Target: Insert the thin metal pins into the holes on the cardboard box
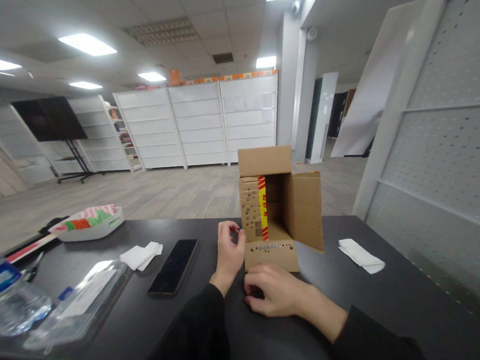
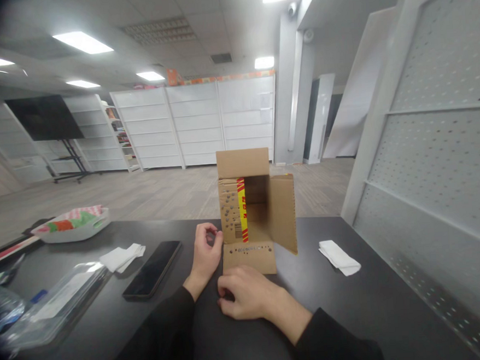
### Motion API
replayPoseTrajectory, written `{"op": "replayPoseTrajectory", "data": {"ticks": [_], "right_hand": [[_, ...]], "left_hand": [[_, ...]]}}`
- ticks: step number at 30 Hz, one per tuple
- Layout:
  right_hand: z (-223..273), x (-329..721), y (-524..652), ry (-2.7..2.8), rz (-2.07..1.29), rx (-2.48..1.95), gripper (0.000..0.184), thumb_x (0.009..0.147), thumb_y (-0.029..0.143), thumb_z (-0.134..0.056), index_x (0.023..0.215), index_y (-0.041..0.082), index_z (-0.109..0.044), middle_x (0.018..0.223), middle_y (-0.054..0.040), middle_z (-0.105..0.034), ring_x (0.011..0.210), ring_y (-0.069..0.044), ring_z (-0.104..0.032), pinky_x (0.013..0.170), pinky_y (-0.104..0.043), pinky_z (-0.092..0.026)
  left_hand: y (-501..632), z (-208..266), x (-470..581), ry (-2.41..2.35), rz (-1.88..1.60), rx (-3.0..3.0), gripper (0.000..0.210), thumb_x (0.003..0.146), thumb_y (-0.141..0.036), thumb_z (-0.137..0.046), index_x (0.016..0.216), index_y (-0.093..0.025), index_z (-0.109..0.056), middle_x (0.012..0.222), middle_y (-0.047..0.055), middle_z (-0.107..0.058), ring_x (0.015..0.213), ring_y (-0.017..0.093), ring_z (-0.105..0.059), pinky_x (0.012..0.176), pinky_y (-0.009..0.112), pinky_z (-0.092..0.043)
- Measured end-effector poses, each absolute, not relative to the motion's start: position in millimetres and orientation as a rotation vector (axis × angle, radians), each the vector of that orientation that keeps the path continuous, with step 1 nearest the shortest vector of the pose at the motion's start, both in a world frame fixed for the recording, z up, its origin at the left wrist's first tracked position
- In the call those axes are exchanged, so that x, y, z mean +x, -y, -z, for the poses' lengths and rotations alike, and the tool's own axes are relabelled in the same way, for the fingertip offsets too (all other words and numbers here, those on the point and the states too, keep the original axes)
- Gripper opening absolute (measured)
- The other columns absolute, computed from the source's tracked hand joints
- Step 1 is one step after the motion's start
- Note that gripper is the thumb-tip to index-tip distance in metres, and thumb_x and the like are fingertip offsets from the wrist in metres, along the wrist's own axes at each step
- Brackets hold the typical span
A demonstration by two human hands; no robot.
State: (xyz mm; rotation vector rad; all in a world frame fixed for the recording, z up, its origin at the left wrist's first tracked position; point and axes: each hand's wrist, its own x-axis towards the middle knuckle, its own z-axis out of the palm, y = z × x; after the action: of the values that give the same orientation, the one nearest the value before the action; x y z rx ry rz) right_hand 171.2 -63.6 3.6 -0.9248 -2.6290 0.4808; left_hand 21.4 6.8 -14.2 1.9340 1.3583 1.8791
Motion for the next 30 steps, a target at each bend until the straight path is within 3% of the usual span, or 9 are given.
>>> {"op": "replayPoseTrajectory", "data": {"ticks": [10, 18, 30], "right_hand": [[-3.1, 173.0, 53.1, 2.291, -0.162, -1.096, 0.007, 0.087, 0.015, -0.059, 0.085, 0.019, -0.064, 0.093, -0.0060, -0.062, 0.091, -0.022, -0.056, 0.082, -0.034, -0.044], [8.1, 179.1, 40.5, 2.097, 0.021, -1.350, 0.023, 0.087, 0.021, -0.060, 0.109, 0.019, -0.068, 0.117, -0.0112, -0.063, 0.109, -0.030, -0.053, 0.091, -0.044, -0.041], [7.7, 178.6, 41.1, 2.133, 0.061, -1.441, 0.024, 0.091, 0.025, -0.056, 0.111, 0.021, -0.067, 0.115, -0.0101, -0.064, 0.108, -0.028, -0.053, 0.091, -0.043, -0.038]], "left_hand": [[-6.9, 13.3, 22.0, -1.344, -1.896, 1.937, 0.009, 0.084, -0.013, -0.056, 0.087, -0.021, -0.051, 0.085, 0.001, -0.053, 0.079, 0.015, -0.053, 0.071, 0.028, -0.044], [-6.6, 14.1, 21.4, -1.344, -1.876, 1.943, 0.009, 0.085, -0.014, -0.056, 0.087, -0.021, -0.051, 0.086, 0.002, -0.053, 0.081, 0.016, -0.054, 0.073, 0.029, -0.045], [-7.1, 14.8, 21.5, -1.342, -1.865, 1.954, 0.009, 0.085, -0.014, -0.056, 0.088, -0.021, -0.051, 0.086, 0.002, -0.054, 0.081, 0.016, -0.054, 0.072, 0.029, -0.045]]}}
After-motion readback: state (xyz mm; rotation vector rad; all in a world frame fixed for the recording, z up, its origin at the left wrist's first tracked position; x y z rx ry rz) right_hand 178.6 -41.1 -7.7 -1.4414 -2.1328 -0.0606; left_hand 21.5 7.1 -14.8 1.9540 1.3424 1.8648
